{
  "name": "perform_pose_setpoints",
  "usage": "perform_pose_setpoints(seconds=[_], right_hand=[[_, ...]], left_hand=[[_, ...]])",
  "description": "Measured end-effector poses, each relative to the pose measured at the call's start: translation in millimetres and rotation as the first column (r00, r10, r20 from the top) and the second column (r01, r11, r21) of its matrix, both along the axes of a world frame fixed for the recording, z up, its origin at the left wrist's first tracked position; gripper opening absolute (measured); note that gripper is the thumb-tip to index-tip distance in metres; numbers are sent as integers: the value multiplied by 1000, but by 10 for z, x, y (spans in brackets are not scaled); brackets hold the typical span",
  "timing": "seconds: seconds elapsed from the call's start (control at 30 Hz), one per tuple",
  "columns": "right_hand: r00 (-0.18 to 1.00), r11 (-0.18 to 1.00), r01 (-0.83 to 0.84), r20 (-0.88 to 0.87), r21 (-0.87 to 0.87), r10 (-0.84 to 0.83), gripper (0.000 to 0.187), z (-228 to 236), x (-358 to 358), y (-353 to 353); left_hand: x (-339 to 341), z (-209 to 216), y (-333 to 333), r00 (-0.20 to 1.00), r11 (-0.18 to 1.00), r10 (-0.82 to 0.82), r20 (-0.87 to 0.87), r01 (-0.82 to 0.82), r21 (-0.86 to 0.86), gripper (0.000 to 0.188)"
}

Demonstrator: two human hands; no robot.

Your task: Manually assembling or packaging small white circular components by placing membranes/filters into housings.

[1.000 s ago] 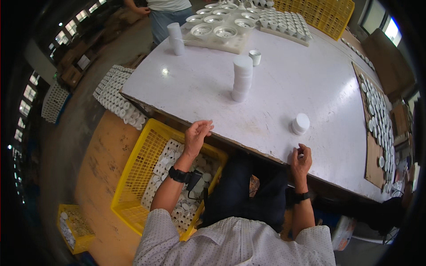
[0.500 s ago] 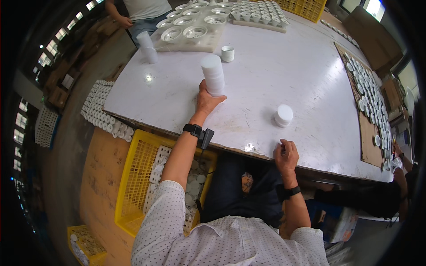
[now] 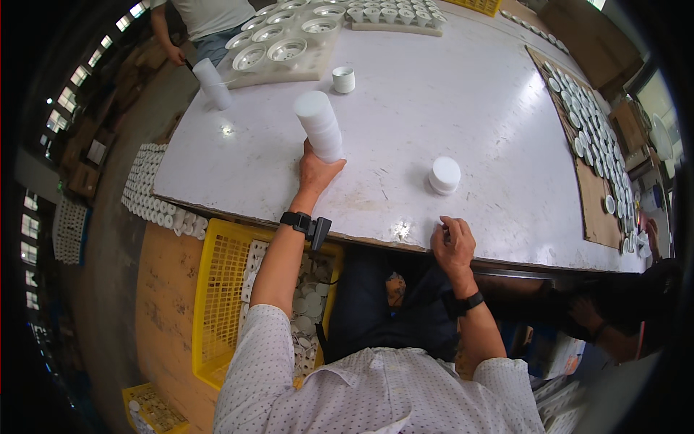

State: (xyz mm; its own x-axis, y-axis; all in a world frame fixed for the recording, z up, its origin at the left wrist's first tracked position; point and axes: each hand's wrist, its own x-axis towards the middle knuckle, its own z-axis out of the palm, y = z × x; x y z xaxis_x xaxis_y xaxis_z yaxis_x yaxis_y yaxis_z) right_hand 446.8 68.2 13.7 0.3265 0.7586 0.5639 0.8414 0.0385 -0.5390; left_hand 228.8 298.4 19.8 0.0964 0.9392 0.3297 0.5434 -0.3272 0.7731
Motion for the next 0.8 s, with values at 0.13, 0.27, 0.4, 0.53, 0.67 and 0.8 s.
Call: perform_pose_setpoints(seconds=[0.13,0.27,0.4,0.53,0.67,0.8], right_hand=[[1000,999,8,15,-37,-8,19,52,6,-5],[999,999,43,32,-8,-43,18,50,21,15],[1000,1000,-12,-17,-7,12,18,2,26,53],[1000,1000,4,6,-2,-4,18,34,-7,55],[999,999,3,48,-37,-2,17,12,19,3],[998,999,26,66,-39,-23,16,-23,2,9]], left_hand=[[-4,-14,-126,999,1000,-21,-29,21,14,73],[-15,-20,-214,999,999,-48,5,48,22,74],[-152,127,-349,974,978,-160,161,178,-107,88],[-210,123,-315,956,990,-140,258,140,17,97],[-112,407,-313,907,984,-178,382,164,69,101],[-88,587,-303,898,980,-190,397,200,17,99]])
